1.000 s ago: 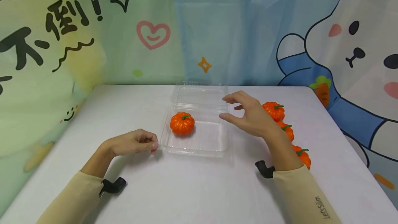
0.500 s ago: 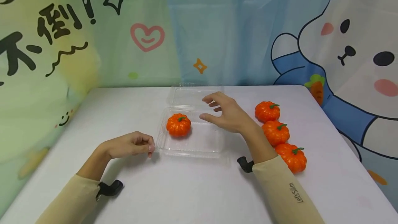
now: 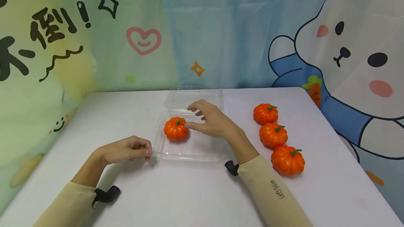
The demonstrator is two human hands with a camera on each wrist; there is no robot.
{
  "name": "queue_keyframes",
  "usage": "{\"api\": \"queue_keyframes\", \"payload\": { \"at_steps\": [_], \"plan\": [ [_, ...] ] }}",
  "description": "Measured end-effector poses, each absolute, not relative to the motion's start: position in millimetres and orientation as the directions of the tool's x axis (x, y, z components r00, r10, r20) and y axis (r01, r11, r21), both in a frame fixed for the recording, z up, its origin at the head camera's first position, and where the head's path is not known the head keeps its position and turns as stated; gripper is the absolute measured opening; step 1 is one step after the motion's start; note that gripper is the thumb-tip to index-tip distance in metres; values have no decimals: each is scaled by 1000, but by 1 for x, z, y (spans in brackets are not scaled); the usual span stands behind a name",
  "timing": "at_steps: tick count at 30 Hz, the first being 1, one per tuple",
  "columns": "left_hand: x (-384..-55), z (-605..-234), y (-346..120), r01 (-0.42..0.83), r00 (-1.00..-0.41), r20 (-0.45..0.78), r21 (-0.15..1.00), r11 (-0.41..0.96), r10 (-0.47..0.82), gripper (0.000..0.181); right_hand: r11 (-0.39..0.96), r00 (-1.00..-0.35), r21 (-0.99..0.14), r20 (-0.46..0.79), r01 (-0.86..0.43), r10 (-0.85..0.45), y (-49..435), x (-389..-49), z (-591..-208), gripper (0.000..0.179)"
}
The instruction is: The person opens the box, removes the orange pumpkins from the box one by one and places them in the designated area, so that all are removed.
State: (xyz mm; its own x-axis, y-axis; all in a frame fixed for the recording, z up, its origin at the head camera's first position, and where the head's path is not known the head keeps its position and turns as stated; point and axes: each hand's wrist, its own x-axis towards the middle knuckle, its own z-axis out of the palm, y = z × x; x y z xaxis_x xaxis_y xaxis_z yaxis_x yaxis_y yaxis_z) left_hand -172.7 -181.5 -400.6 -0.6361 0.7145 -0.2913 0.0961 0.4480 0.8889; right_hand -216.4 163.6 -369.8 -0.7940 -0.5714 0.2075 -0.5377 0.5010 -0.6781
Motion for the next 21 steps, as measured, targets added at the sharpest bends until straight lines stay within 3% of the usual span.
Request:
{"api": "queue_keyframes", "payload": {
  "at_steps": [21],
  "plan": [
    [-172, -401, -183, 96, -637, -284, 893, 439, 717, 21, 550, -793, -648, 142, -527, -592, 141, -214, -378, 54]
  ]
}}
